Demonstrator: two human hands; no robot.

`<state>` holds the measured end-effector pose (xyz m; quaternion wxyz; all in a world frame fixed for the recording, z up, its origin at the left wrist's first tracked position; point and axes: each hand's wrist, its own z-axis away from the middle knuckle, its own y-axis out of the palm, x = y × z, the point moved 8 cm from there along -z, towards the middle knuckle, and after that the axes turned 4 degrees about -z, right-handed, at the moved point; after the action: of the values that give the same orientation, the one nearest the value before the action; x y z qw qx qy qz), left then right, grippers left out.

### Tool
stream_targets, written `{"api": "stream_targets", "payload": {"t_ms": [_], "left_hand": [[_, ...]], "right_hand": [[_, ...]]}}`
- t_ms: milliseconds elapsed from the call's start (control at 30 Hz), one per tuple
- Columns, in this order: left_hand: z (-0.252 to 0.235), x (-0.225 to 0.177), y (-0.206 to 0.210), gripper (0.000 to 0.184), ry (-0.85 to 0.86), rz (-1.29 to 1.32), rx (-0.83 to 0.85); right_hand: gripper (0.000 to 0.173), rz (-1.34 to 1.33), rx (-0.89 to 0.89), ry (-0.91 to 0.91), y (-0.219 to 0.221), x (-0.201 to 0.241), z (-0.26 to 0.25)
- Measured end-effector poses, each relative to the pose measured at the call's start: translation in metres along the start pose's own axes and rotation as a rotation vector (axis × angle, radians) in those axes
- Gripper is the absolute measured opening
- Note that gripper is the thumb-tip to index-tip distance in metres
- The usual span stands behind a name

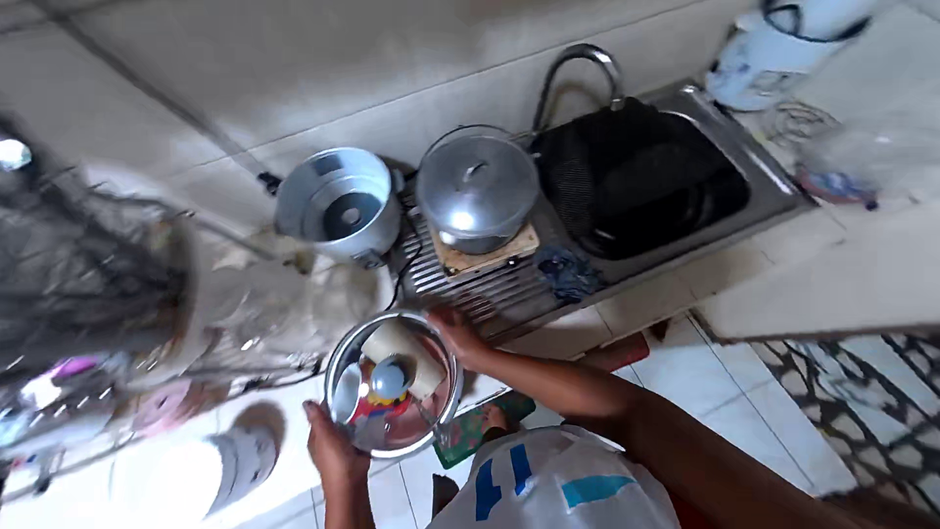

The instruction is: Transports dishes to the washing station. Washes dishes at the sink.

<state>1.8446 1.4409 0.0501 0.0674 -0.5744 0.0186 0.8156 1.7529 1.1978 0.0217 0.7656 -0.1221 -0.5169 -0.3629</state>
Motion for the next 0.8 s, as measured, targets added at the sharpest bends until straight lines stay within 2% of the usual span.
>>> {"api": "stream_targets", "payload": {"t_ms": [200,400,500,633,800], "left_hand": [[0.043,-0.015,0.061,0.055,0.034,-0.015,0.186],[0.127,-0.007,0.174,0.048,0.023,-0.085,0.47],[0.196,0.004,0.239,0.044,0.02,-0.122,0.596],[0.313,0.029,0.324,0.046,-0.01,-0.148,0.798],[0.459,0.08,0.429,0.047,-0.051,-0.224,1.024]], "right_hand": [[0.038,-0.079,-0.112,-0.013,-0.086,0.023,0.056],[0.038,-0.257,-0.361,-0.078,-0.227,0.028,0.152],[0.036,-0.297,-0.487,-0.134,-0.31,0.028,0.216],[0.03,-0.344,-0.641,-0.215,-0.425,0.019,0.31],[0.03,-0.403,-0.844,-0.273,-0.564,-0.007,0.428]]}}
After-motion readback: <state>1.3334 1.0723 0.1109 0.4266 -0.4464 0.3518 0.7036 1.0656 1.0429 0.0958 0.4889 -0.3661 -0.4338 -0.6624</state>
